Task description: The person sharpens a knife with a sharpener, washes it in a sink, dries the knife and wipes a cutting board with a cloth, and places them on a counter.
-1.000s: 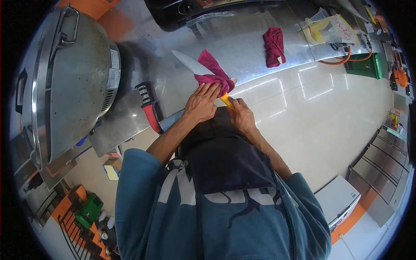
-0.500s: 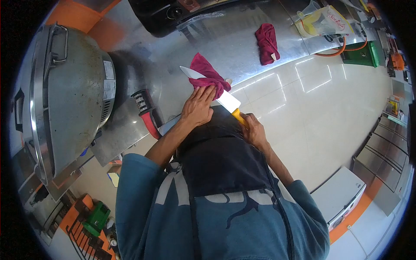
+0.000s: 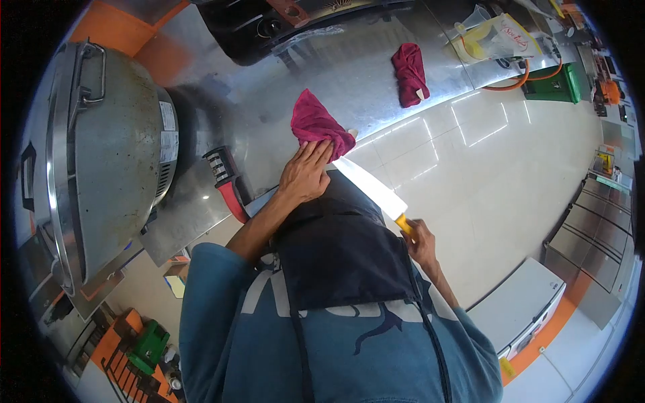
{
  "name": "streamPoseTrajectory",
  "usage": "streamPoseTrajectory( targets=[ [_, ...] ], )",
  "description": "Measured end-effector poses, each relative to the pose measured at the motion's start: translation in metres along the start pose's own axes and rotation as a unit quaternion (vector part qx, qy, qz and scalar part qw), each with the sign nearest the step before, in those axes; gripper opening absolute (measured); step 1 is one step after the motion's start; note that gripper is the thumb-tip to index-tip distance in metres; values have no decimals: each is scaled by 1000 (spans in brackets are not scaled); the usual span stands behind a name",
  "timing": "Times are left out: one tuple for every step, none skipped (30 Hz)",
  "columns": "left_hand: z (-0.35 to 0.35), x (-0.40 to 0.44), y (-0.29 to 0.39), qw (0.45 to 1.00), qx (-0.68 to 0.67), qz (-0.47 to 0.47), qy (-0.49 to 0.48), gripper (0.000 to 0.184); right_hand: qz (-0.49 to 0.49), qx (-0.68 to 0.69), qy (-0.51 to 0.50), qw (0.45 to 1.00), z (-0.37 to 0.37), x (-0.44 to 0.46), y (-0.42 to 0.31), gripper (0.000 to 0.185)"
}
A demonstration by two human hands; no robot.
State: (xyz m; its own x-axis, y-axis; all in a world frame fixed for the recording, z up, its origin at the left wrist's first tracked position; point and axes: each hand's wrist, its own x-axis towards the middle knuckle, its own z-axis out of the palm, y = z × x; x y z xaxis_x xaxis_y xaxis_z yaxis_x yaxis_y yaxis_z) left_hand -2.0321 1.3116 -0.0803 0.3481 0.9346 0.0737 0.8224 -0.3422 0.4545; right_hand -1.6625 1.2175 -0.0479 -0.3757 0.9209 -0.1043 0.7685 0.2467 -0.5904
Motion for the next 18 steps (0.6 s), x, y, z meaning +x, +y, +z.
streamPoseTrajectory(
  targets=[
    [1,-1,0,1000,-5,1,14,64,11,5,11,1000,-8,-11,3,31],
    [-1,0,2,998,-33,-18,57,63,21,10,23,999,-16,-20,5,31],
    [-2,1,6,993,-62,-35,99,62,32,16,36,999,-19,-24,8,32],
    [-3,2,10,985,-91,-51,140,61,36,21,54,998,-20,-21,8,32],
    [-3,2,13,981,-77,-74,164,58,41,26,73,996,-20,-18,8,33],
    [-2,3,15,975,-64,-97,188,54,45,31,92,994,-20,-13,8,34],
    [0,5,16,969,-51,-119,213,51,57,35,113,991,-18,4,-2,33],
    [5,4,11,957,-75,-141,241,46,39,16,144,989,-11,23,-5,34],
    [12,0,2,944,-99,-164,269,42,39,32,159,986,-2,44,-10,35],
    [15,-2,-3,928,-122,-187,296,37,34,24,178,983,6,67,-20,36],
    [7,-4,-1,871,-256,-294,298,29,39,25,188,981,14,90,-30,36],
    [5,-7,-4,746,-461,-333,346,28,49,38,197,978,22,113,-43,36],
    [0,-11,-9,576,-638,-351,373,27,40,20,198,979,30,133,-49,37],
    [-4,-16,-15,371,-776,-345,375,27,48,27,199,978,36,151,-59,38],
    [-8,-20,-19,321,-803,-343,367,26,60,27,182,981,40,165,-67,38],
    [-9,-26,-23,270,-827,-338,358,25,71,26,165,983,42,176,-73,39],
    [-7,-32,-27,218,-850,-332,347,24,67,22,157,985,43,181,-75,39],
    [-3,-39,-30,164,-869,-325,335,24,63,16,148,987,46,186,-76,39]
  ],
)
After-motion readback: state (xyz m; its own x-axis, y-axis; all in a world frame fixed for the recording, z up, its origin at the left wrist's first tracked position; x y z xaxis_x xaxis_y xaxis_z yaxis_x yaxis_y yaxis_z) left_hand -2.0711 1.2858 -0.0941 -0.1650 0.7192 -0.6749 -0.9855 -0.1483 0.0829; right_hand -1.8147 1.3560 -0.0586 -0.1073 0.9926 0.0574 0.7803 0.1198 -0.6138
